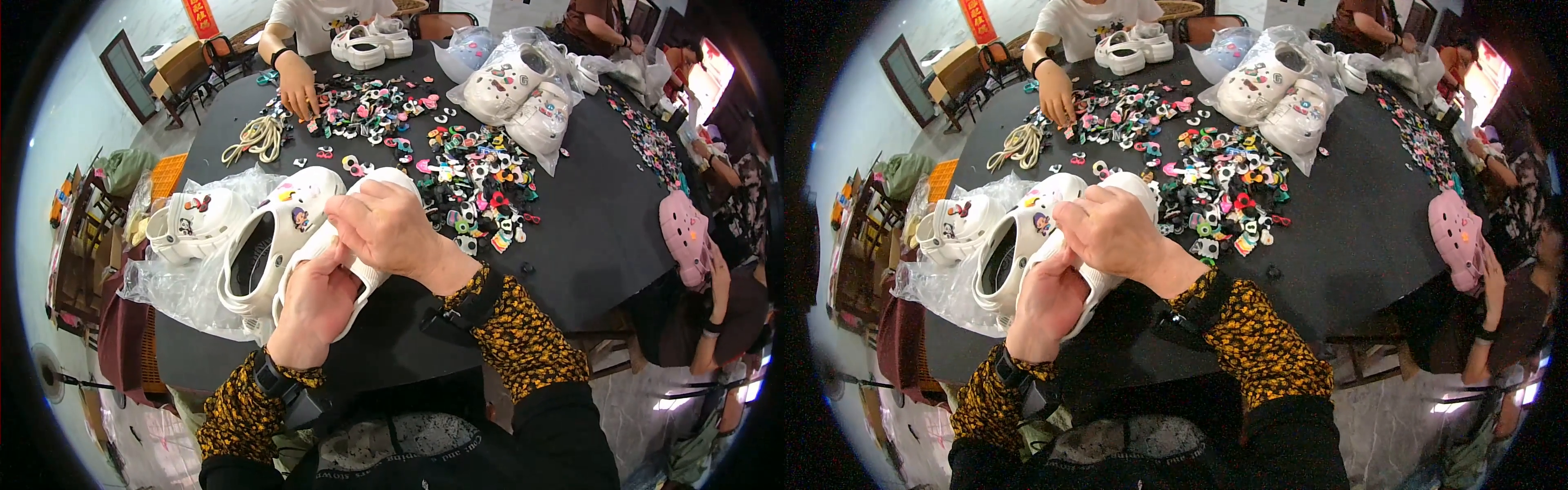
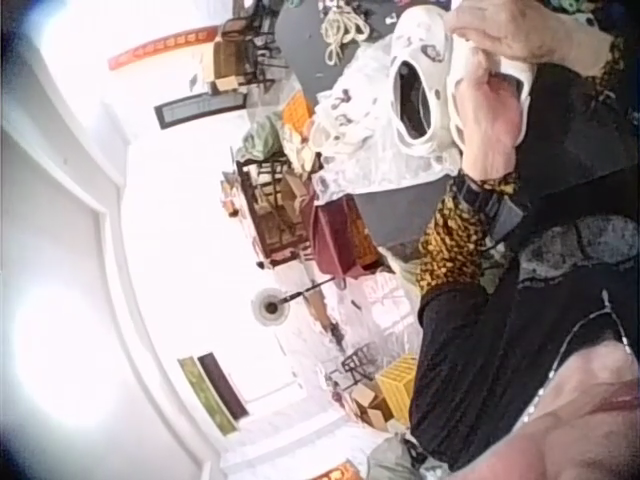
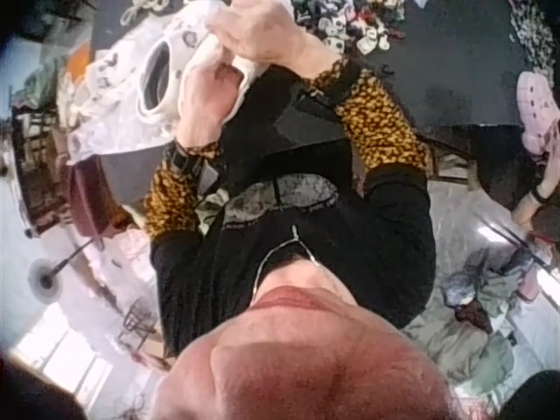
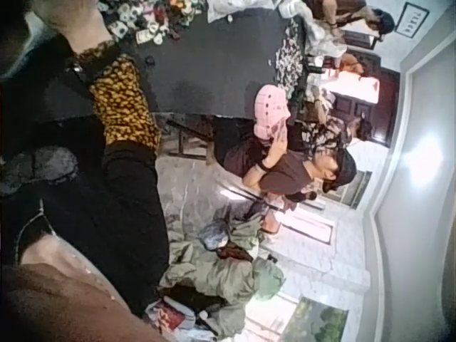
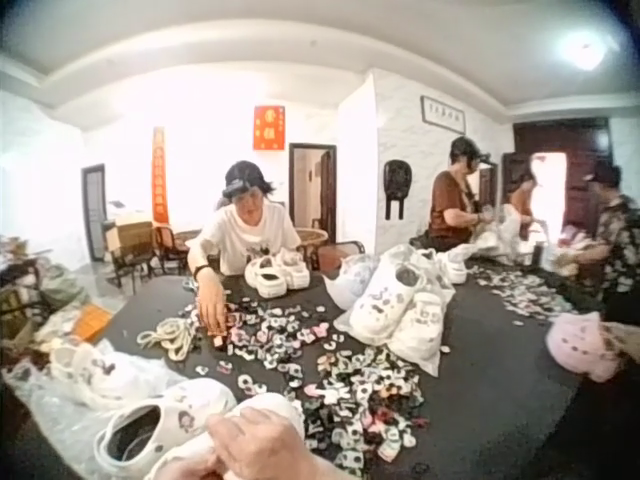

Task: Attaching decorative charms and packaging clogs in a manufacturing or assembly setting.

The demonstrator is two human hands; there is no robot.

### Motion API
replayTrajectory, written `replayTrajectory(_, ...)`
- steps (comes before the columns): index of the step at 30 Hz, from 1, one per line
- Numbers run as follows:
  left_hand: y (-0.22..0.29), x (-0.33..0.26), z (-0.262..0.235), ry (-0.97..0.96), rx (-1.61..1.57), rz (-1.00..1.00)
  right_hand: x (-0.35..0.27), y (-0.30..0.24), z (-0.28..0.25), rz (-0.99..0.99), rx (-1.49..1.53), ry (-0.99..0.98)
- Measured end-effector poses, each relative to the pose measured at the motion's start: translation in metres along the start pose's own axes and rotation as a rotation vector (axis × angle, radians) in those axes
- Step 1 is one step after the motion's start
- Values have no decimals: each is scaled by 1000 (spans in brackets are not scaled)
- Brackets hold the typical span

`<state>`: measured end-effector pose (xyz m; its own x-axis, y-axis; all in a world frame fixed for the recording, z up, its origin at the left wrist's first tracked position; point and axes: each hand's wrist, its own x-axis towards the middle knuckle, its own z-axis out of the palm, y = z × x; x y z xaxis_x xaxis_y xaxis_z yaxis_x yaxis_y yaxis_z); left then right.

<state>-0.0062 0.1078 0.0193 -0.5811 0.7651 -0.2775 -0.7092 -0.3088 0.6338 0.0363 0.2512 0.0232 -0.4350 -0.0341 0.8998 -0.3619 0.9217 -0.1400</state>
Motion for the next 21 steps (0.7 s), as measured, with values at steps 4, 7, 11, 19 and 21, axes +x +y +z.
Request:
replayTrajectory(4,-1,0,4,-2,-29,-22,-1,2,-2,5,11,-24)
replayTrajectory(7,0,-1,7,9,-8,-1,-1,3,-1,-4,27,-8)
replayTrajectory(11,-5,7,-3,3,-17,25,-6,8,2,-26,-8,14)
replayTrajectory(19,-7,-2,5,12,79,48,1,22,-13,336,91,110)
replayTrajectory(21,-9,-5,7,-39,68,51,6,22,-20,618,290,74)
